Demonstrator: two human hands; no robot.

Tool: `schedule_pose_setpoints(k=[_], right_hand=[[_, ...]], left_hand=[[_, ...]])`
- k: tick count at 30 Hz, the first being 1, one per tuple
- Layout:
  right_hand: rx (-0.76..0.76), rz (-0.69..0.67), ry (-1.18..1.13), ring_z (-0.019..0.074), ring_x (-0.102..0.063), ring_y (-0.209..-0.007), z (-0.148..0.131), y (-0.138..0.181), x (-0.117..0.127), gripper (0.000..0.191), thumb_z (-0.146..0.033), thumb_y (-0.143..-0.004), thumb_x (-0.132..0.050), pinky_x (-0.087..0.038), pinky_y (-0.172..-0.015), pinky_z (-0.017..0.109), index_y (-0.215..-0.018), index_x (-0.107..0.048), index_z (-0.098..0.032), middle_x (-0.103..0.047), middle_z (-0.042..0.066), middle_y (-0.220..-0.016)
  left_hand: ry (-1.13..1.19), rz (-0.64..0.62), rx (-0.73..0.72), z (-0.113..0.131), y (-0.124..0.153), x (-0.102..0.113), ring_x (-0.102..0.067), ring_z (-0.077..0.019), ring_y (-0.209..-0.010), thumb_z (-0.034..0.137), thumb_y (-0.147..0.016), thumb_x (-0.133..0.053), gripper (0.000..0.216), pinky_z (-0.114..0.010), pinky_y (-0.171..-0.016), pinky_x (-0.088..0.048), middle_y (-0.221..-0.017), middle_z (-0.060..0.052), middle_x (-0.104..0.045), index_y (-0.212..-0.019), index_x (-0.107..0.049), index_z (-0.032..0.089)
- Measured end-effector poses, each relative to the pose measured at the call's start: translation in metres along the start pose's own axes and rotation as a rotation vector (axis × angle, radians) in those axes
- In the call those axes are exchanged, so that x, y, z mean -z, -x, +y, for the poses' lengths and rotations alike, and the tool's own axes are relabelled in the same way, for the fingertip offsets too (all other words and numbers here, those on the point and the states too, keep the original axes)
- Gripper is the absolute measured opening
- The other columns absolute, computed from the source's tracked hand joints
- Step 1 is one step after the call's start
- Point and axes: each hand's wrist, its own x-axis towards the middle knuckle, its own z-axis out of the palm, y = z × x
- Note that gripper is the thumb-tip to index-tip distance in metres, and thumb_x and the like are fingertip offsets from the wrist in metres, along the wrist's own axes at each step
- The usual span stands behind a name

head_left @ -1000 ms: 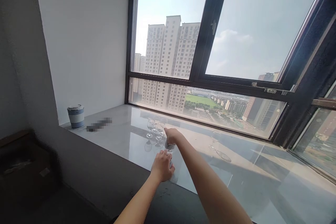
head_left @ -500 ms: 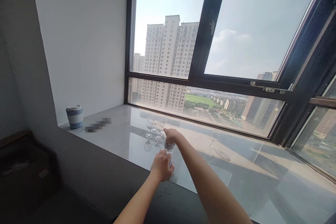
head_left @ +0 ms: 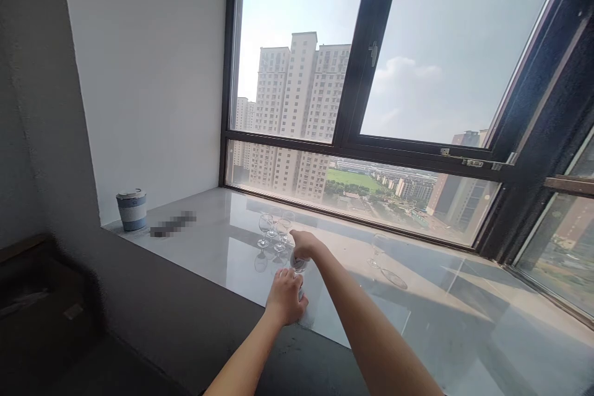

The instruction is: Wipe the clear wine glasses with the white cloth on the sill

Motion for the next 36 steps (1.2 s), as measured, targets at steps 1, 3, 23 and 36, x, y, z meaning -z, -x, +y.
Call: schedule_pose_setpoints(k=[1, 3, 23, 36], right_hand=[[-0.003, 0.001, -0.001, 0.0262, -0.065, -0.108, -0.0002, 0.0005, 0.0001, 0.080, -0.011, -0.063, -0.072, -0.051, -0.077, 0.026, -0.139, -0.049, -0.017, -0.067, 0.012, -0.120], [-0.008, 0.005, -0.002, 0.0262, -0.065, -0.109, -0.0006, 0.0010, 0.0003, 0.079, -0.012, -0.063, -0.073, -0.051, -0.077, 0.026, -0.138, -0.051, -0.018, -0.068, 0.012, -0.120], [-0.011, 0.009, 0.014, 0.0265, -0.066, -0.106, -0.0021, 0.0027, 0.0007, 0.068, -0.012, -0.064, -0.072, -0.051, -0.078, 0.027, -0.131, -0.056, -0.016, -0.068, 0.013, -0.119], [-0.007, 0.035, 0.013, 0.0262, -0.066, -0.107, -0.0018, 0.0008, -0.0012, 0.067, -0.012, -0.064, -0.072, -0.049, -0.077, 0.025, -0.129, -0.058, -0.017, -0.068, 0.012, -0.119]], left_hand=[[0.006, -0.002, 0.002, 0.0002, 0.0001, 0.0002, -0.051, -0.0297, -0.113, 0.035, -0.083, -0.055, 0.023, -0.047, -0.107, -0.031, -0.112, -0.012, -0.059, -0.099, -0.062, 0.020], [0.012, -0.014, 0.014, 0.0009, 0.0004, 0.0011, -0.051, -0.0298, -0.113, 0.035, -0.083, -0.055, 0.023, -0.047, -0.106, -0.032, -0.113, -0.011, -0.059, -0.099, -0.062, 0.020], [0.014, 0.024, -0.010, -0.0010, -0.0009, -0.0036, -0.052, -0.0272, -0.104, 0.033, -0.082, -0.055, 0.019, -0.042, -0.095, -0.038, -0.106, -0.010, -0.058, -0.095, -0.060, 0.020], [0.015, 0.033, -0.027, -0.0034, -0.0003, -0.0043, -0.052, -0.0265, -0.100, 0.032, -0.084, -0.052, 0.016, -0.040, -0.087, -0.041, -0.102, -0.009, -0.058, -0.092, -0.058, 0.020]])
